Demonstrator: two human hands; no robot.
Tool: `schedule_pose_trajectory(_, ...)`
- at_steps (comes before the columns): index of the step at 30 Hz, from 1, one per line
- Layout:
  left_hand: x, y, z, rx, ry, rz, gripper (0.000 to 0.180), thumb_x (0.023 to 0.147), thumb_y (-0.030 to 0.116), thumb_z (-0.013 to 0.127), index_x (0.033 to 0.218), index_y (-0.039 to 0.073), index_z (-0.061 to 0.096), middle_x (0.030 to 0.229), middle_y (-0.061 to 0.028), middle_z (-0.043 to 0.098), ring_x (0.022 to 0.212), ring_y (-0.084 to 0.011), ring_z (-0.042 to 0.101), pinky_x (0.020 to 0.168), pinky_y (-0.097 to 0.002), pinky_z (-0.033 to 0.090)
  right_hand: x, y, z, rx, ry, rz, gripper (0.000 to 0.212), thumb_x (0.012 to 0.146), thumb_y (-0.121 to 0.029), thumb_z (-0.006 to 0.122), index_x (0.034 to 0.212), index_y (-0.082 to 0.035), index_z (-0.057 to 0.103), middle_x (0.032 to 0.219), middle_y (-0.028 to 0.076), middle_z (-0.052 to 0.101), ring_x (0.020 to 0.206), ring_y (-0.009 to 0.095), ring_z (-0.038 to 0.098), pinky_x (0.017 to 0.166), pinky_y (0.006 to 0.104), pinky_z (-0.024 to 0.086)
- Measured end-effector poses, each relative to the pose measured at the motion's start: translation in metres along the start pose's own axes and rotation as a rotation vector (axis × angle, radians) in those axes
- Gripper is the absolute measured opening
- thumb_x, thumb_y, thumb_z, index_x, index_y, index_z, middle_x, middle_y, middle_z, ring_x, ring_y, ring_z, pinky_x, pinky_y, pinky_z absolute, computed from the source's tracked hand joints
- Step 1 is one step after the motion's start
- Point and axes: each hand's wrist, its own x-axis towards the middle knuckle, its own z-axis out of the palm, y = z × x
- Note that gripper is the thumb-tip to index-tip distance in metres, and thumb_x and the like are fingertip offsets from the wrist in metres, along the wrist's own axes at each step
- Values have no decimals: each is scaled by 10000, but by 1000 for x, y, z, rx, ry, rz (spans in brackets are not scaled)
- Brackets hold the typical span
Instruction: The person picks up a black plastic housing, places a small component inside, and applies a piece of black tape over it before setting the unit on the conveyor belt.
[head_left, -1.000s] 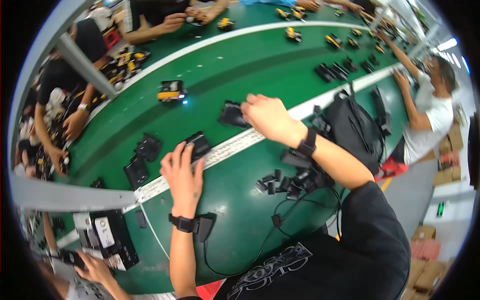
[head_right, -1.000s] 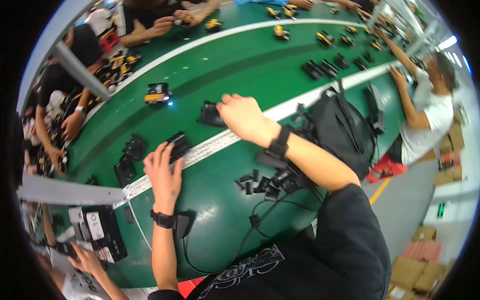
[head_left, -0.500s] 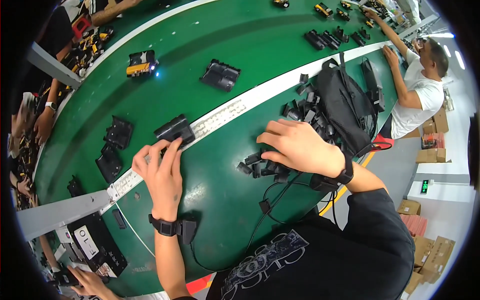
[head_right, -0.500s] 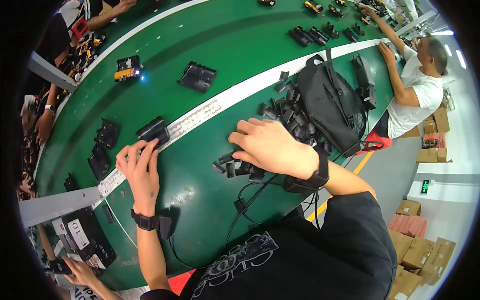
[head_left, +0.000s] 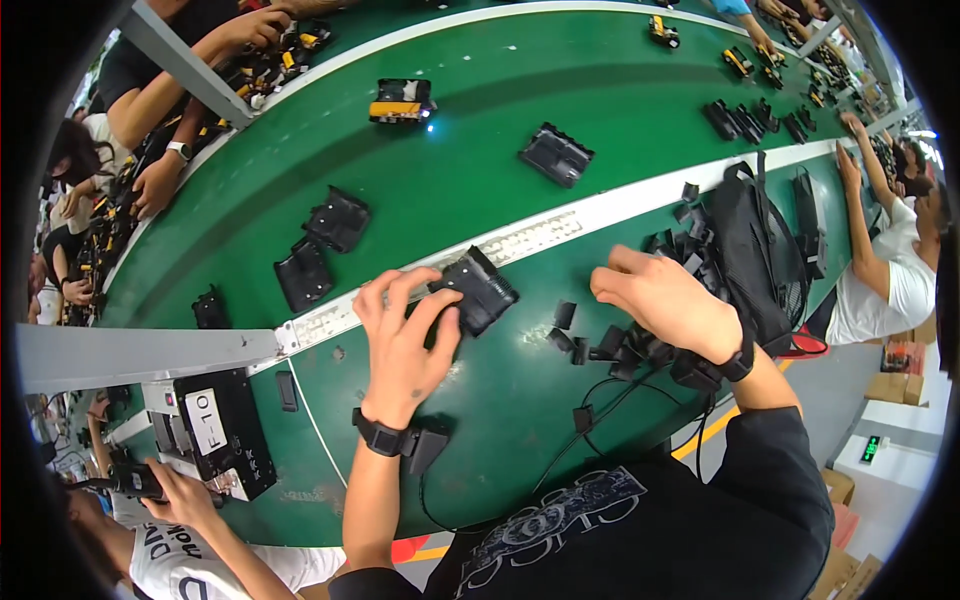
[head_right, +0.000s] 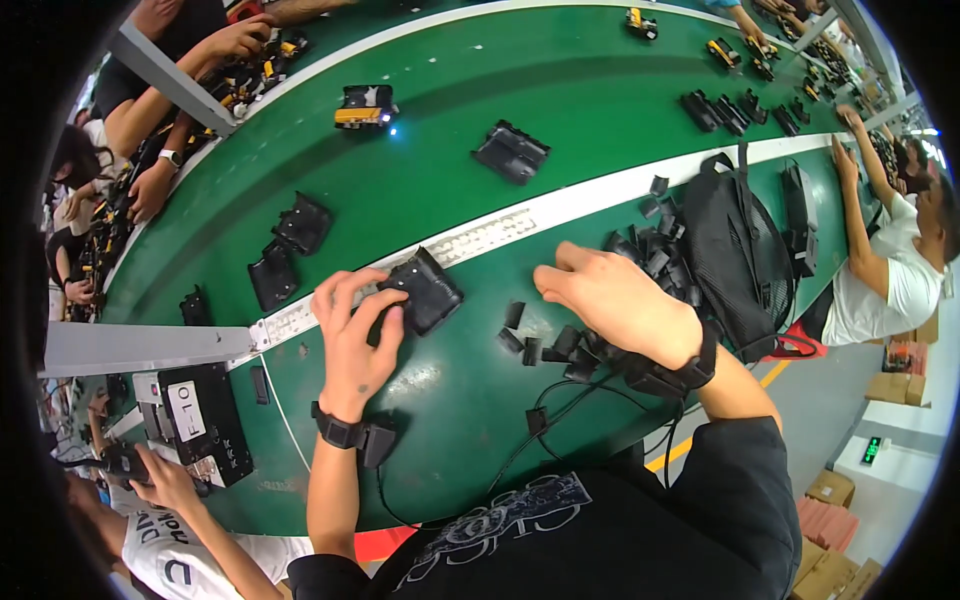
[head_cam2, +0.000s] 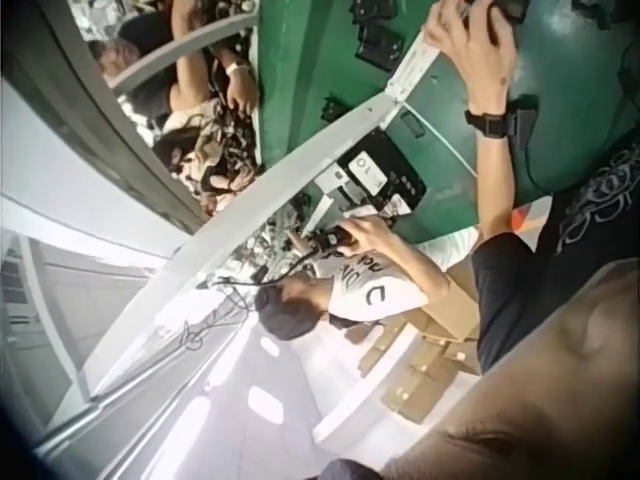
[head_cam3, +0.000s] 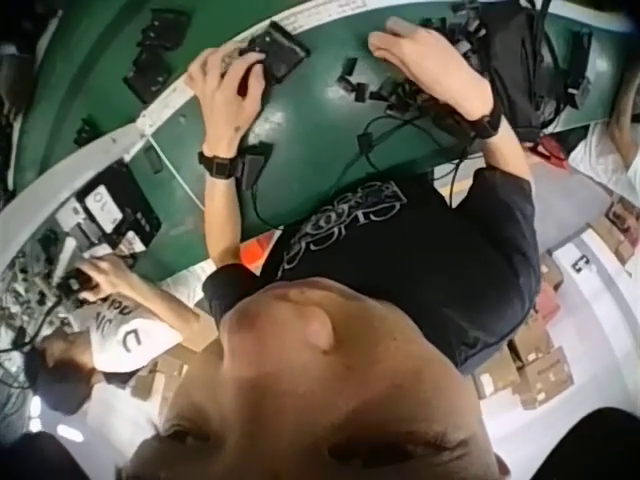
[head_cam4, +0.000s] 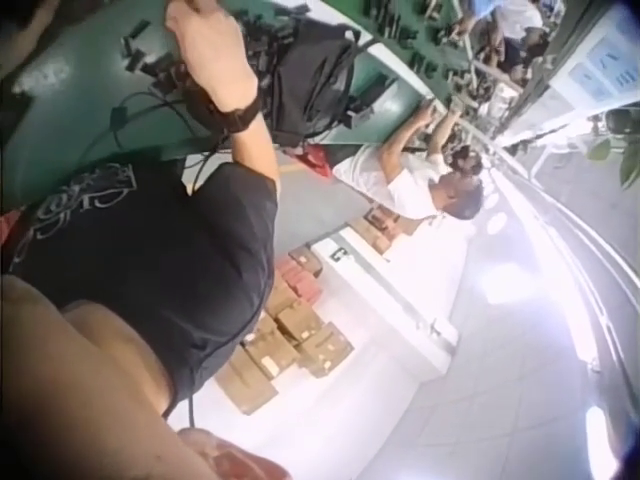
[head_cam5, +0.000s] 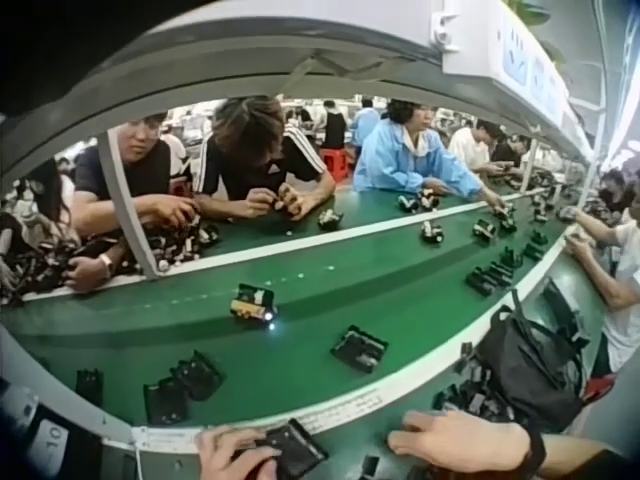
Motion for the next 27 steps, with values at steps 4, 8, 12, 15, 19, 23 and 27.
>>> schedule_pose_trajectory(4, 2, 5, 0, 45, -51, -6, 168, 840, 132, 829, 997, 173, 786, 1361, -16, 642, 1306, -364, 499, 1116, -553, 336, 20, 14, 17, -119, 67, -174, 144, 990, -132, 708, 1092, -79, 622, 1015, 148, 626, 938, 413, 671, 766, 505, 542)
schedule_pose_trajectory(8, 5, -2, 0, 59, -49, 4, 187, 853, 170, 848, 1030, 170, 787, 1368, -21, 631, 1307, -368, 491, 1114, -551, 341, 44, 4, 39, -28, 240, -182, 136, 982, -112, 706, 1085, -73, 626, 1034, 158, 626, 964, 412, 672, 784, 495, 554)
schedule_pose_trajectory(12, -1, -14, 5, 85, -36, 12, 201, 860, 194, 854, 1048, 176, 785, 1354, -24, 635, 1304, -376, 492, 1108, -544, 352, 58, 4, 35, -34, 304, -99, 144, 972, -110, 714, 1098, -85, 649, 1044, 133, 633, 968, 395, 678, 793, 479, 564)
schedule_pose_trajectory(15, 1, -12, 6, 32, 37, -46, 211, 850, 219, 868, 1030, 163, 774, 1305, -28, 635, 1276, -358, 507, 1089, -532, 365, 60, 3, 35, -61, 292, -117, 138, 966, -113, 729, 1085, -89, 663, 1043, 111, 636, 962, 375, 682, 791, 474, 565)
schedule_pose_trajectory(19, 0, 2, -1, 55, 18, -112, 253, 825, 262, 891, 993, 136, 749, 1212, -34, 628, 1208, -326, 530, 1053, -516, 382, 57, 1, 35, -38, 328, -71, 122, 954, -116, 748, 1047, -89, 674, 1035, 100, 634, 947, 362, 678, 783, 468, 562)
schedule_pose_trajectory(23, 2, 25, -3, 143, 24, -32, 308, 791, 303, 926, 928, 120, 719, 1092, -37, 607, 1089, -301, 545, 983, -476, 404, 62, -16, 24, 19, 434, -151, 105, 941, -120, 763, 1002, -92, 682, 1031, 88, 622, 933, 338, 672, 769, 457, 558)
schedule_pose_trajectory(27, -3, 32, -2, 99, -37, 8, 343, 784, 344, 927, 897, 116, 697, 1051, -35, 591, 1057, -296, 548, 983, -493, 402, 68, -44, 17, 69, 377, -389, 115, 907, -104, 770, 979, -90, 681, 1029, 68, 599, 915, 297, 656, 769, 439, 555)
